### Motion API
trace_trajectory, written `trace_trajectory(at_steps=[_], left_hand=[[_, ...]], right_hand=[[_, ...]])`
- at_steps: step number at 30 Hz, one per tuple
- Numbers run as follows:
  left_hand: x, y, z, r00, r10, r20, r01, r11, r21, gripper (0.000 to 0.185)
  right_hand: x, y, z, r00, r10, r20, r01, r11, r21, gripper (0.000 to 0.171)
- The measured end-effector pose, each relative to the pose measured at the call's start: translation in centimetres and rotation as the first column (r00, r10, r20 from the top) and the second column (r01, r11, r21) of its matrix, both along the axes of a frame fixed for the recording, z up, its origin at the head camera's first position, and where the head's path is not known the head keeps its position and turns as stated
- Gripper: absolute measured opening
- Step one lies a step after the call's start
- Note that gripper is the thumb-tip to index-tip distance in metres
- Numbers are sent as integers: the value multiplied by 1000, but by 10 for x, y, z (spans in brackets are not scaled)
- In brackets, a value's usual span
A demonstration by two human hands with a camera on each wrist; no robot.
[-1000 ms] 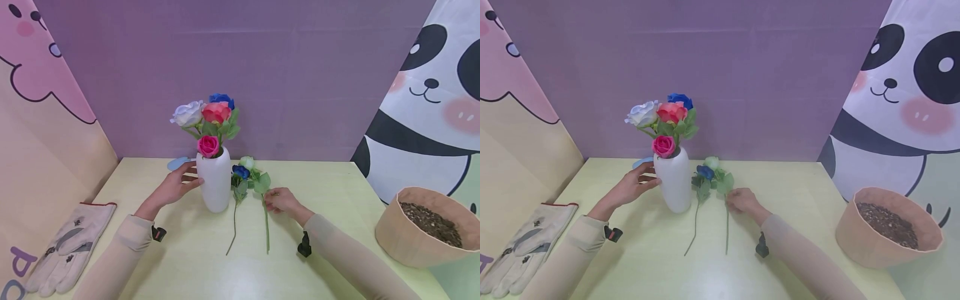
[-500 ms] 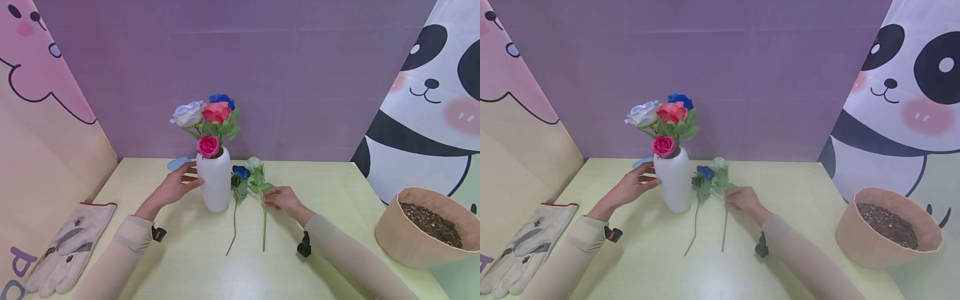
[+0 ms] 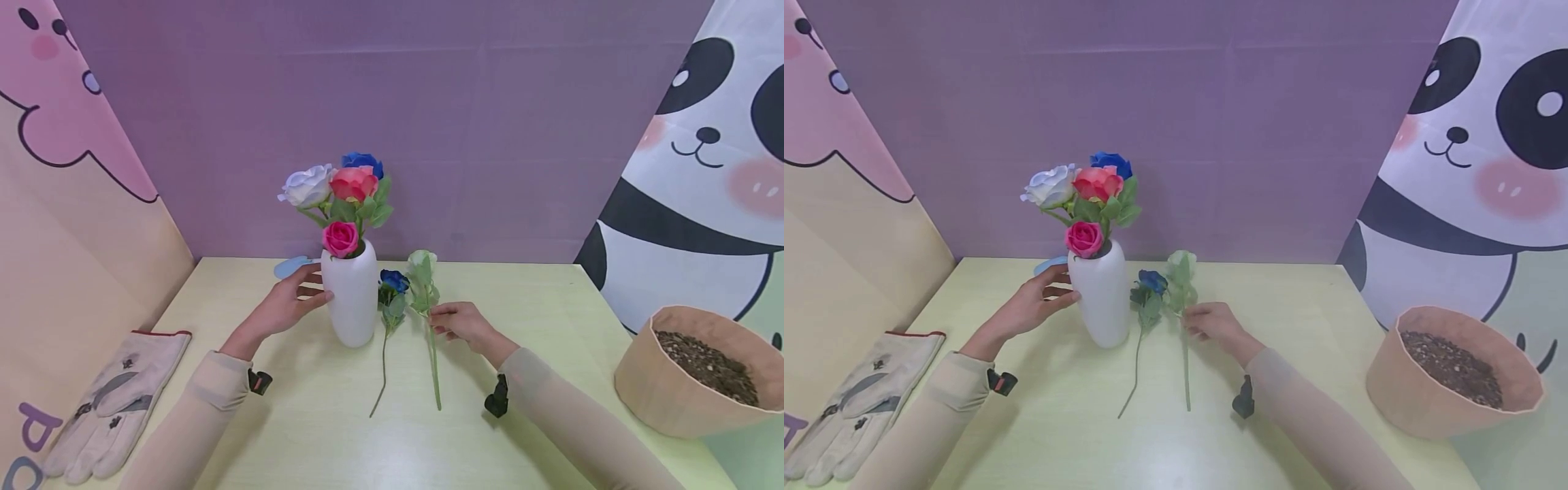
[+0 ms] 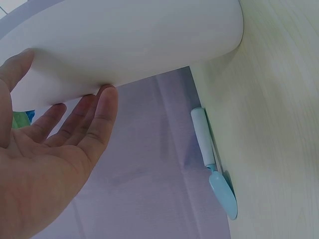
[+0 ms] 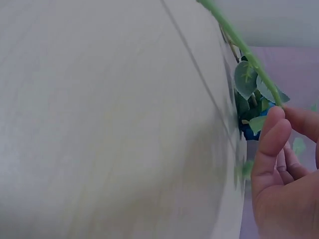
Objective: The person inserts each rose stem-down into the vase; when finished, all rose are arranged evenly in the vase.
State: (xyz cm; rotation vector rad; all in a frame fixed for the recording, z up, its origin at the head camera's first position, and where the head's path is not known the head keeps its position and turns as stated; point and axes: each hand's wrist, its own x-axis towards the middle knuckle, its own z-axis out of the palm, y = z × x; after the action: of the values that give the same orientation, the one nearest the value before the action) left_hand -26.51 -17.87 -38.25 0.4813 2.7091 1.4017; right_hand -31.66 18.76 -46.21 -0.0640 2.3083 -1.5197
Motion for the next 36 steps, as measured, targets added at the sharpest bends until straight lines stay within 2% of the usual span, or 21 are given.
trace_trajectory(at_steps=[6, 13, 21, 29, 36], left_hand=[[0, 0, 0, 1000, -3, -1, 3, 1000, 3, 71], [-1, -1, -1, 1000, -6, -6, 6, 1000, 6, 71], [0, 0, 0, 1000, -3, -4, 3, 1000, 8, 71], [-1, -1, -2, 1000, -2, -1, 2, 1000, 6, 70], [-1, -1, -2, 1000, -8, 6, 8, 1000, 9, 71]], right_hand=[[0, 0, 5, 1000, 6, 7, -6, 999, -41, 40], [2, -1, 11, 999, -25, 33, 28, 995, -100, 41], [5, -4, 29, 997, -73, 29, 77, 987, -143, 38], [6, -5, 46, 995, -97, 10, 96, 962, -254, 45], [4, -7, 53, 991, -135, -5, 127, 945, -300, 37]])
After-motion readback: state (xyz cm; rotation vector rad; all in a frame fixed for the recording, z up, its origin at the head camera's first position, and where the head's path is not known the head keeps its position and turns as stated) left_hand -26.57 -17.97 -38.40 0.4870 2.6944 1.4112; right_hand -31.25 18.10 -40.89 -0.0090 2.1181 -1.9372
